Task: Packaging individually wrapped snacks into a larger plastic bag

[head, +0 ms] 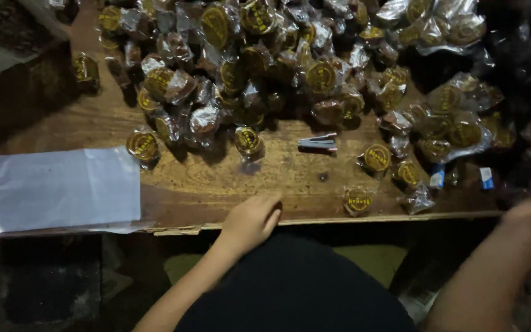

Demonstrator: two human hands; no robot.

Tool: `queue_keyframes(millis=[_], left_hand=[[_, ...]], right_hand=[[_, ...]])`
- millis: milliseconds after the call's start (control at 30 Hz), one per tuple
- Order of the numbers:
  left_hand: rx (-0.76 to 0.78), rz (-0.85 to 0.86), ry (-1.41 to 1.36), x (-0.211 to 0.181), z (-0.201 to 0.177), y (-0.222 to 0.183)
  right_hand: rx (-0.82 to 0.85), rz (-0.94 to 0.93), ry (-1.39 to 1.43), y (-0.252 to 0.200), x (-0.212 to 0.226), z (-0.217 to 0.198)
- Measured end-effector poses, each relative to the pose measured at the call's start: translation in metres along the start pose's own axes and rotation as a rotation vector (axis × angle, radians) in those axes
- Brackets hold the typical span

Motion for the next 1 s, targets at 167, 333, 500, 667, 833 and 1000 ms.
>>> queue_keyframes(millis=[167,333,500,667,833,1000], left_hand=[[-0.123,0.166,0.198,-0.007,-0.001,-0.002],[-0.181,0.193,0.295,-0.009,0.002,-0.001],[-0.234,0.225,0.383,-0.009,0.001,0.000],[-0.223,0.221,0.366,-0.009,0.003,-0.004],[-0.232,0.187,0.339,0.012,0.020,-0.006],[-0.290,0.115,0.110,0.010,-0.014,-0.017]], right_hand=[[0.068,0.358,-0.597,-0.237,-0.173,-0.029],[0.527,0.829,-0.794,-0.262,-0.163,-0.021],[0.940,0.939,-0.801,-0.279,-0.147,-0.056],[0.839,0.994,-0.496,-0.260,-0.198,-0.064],[0.912,0.952,-0.675,-0.256,-0.153,-0.049],[0.925,0.928,-0.899,-0.273,-0.088,-0.023]])
Point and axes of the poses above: each hand's wrist, its own y-axis towards the middle knuckle, its own z-axis out of the palm, x = y × z, the point moved 2 cm from there along y, towards the middle knuckle, and after that the axes turned 6 degrees about -z, right-handed, at the moved point
